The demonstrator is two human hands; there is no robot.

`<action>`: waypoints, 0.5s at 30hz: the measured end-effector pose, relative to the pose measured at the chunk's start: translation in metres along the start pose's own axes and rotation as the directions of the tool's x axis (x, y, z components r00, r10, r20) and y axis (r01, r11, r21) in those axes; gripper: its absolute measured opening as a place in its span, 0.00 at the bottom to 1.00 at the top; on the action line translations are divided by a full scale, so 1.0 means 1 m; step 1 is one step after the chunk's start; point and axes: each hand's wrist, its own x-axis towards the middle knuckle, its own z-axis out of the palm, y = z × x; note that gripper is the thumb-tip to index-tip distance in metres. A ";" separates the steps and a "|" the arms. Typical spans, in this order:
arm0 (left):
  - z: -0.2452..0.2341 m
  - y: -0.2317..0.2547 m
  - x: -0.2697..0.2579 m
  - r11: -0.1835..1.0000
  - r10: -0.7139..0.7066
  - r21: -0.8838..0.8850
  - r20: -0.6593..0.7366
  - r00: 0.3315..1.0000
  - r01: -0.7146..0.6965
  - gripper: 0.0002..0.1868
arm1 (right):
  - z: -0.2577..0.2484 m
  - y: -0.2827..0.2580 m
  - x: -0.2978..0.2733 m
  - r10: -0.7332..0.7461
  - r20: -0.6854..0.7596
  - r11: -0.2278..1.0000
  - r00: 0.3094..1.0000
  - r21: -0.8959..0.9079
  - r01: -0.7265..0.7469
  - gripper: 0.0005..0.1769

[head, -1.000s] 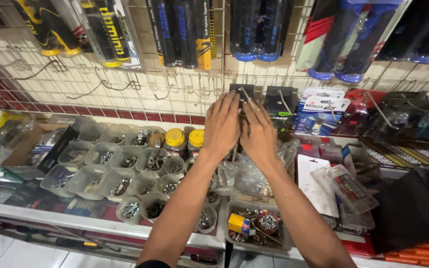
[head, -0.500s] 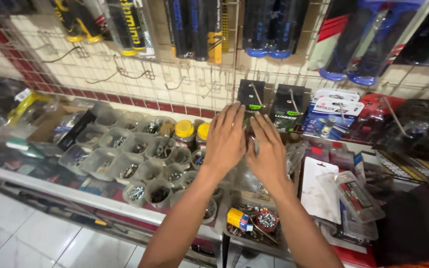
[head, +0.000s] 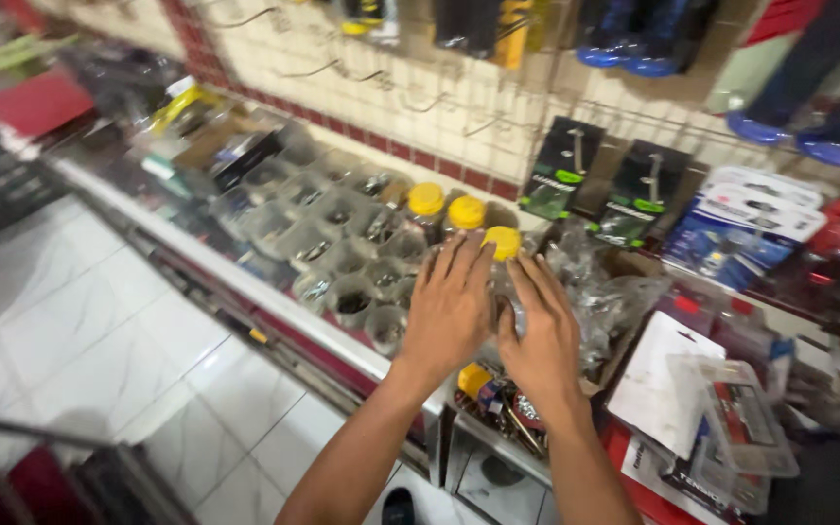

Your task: The person picks up several packaged motorcycle parts from a storage shelf and places them onto a glass display counter.

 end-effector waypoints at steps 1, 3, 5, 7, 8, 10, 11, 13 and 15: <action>-0.003 0.001 -0.007 0.999 -0.024 0.023 -0.003 1.000 0.024 0.28 | 0.001 -0.003 -0.004 -0.005 0.016 0.999 1.000 0.032 0.004 0.29; -0.010 0.005 -0.022 0.995 -0.071 0.070 -0.008 0.997 0.071 0.26 | 0.005 -0.010 -0.012 -0.037 0.020 0.996 0.999 0.077 0.036 0.27; -0.018 0.006 -0.036 0.990 -0.112 0.082 -0.023 0.993 0.113 0.27 | 0.008 -0.017 -0.018 -0.068 0.038 0.990 0.997 0.125 0.062 0.27; -0.028 0.006 -0.048 0.982 -0.144 0.117 -0.035 0.989 0.147 0.27 | 0.011 -0.023 -0.024 -0.104 0.066 0.980 0.992 0.174 0.091 0.27; -0.034 0.006 -0.054 0.976 -0.158 0.147 -0.038 0.987 0.162 0.27 | 0.013 -0.027 -0.026 -0.107 0.079 0.978 0.991 0.186 0.090 0.27; -0.044 0.004 -0.066 0.963 -0.198 0.180 -0.041 0.979 0.202 0.27 | 0.021 -0.036 -0.032 -0.112 0.111 0.974 0.987 0.211 0.086 0.28; -0.048 0.003 -0.073 0.958 -0.221 0.180 -0.040 0.974 0.225 0.27 | 0.025 -0.039 -0.035 -0.137 0.119 0.964 0.983 0.245 0.104 0.28; -0.056 0.001 -0.087 0.943 -0.263 0.197 -0.042 0.964 0.266 0.27 | 0.033 -0.045 -0.042 -0.187 0.131 0.940 0.974 0.311 0.138 0.29; -0.065 -0.001 -0.101 0.925 -0.302 0.229 -0.046 0.952 0.305 0.26 | 0.044 -0.053 -0.050 -0.192 0.158 0.923 0.969 0.364 0.124 0.28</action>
